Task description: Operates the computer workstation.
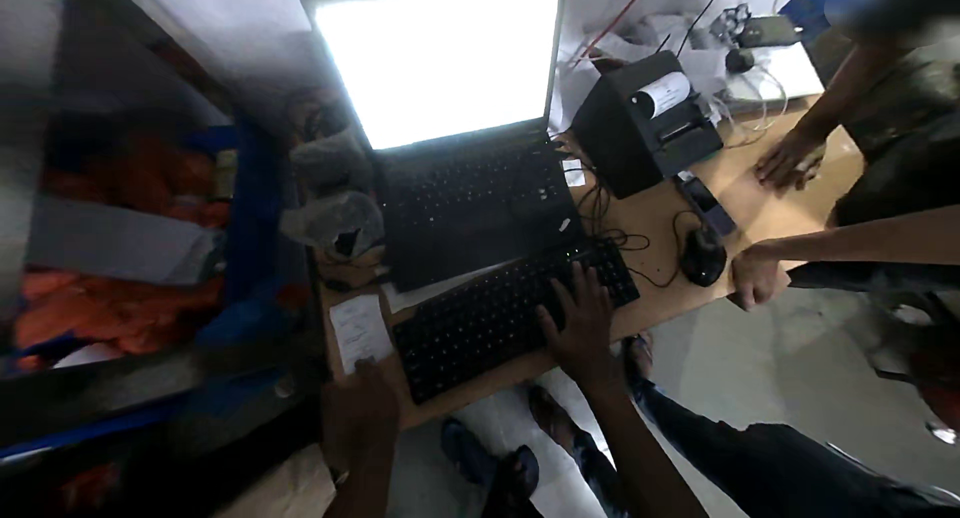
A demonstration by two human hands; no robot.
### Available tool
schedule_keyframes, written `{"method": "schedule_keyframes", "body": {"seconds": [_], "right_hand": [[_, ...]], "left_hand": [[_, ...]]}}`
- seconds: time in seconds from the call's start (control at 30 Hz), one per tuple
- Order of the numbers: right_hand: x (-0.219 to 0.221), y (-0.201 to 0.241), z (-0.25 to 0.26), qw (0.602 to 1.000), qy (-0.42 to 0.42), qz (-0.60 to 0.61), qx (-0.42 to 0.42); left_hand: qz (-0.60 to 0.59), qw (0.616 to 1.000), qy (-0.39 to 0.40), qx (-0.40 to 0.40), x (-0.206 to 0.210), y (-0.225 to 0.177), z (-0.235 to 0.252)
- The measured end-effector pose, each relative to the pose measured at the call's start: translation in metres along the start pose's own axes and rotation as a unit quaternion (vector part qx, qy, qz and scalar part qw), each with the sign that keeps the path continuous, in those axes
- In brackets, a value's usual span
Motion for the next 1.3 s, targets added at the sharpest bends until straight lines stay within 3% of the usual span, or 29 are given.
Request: {"method": "schedule_keyframes", "body": {"seconds": [0.1, 0.23, 0.3, 0.4, 0.7, 1.07, 1.3], "right_hand": [[-0.028, -0.017, 0.019, 0.998, -0.036, 0.045, 0.019], [-0.057, -0.101, 0.056, 0.983, -0.128, 0.031, 0.125], [-0.061, -0.145, 0.074, 0.975, -0.160, -0.021, 0.155], [-0.059, -0.182, 0.091, 0.970, -0.142, -0.062, 0.186], [-0.063, -0.203, 0.108, 0.974, -0.160, -0.038, 0.156], [-0.059, -0.220, 0.116, 0.970, -0.148, 0.000, 0.191], [-0.054, -0.226, 0.116, 0.973, -0.150, 0.000, 0.174]], "left_hand": [[0.001, 0.999, 0.021, 0.040, -0.007, -0.004, -0.005], [0.010, 0.998, 0.032, 0.060, -0.010, -0.010, -0.006], [-0.009, 0.999, 0.005, 0.048, -0.006, -0.006, -0.004], [-0.031, 0.999, -0.019, 0.002, 0.001, 0.003, 0.001], [-0.013, 1.000, -0.027, -0.007, 0.004, 0.006, 0.000], [0.011, 0.997, -0.076, 0.003, 0.014, 0.014, -0.001], [0.039, 0.999, -0.029, 0.010, 0.009, 0.012, -0.002]]}}
Point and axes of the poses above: each hand's wrist, its own z-axis towards the middle knuckle, its own x-axis out of the palm, y = z × x, the point moved 6 cm from there along z, towards the middle knuckle, and after that the axes turned 13 degrees about x, right-handed, at the moved point
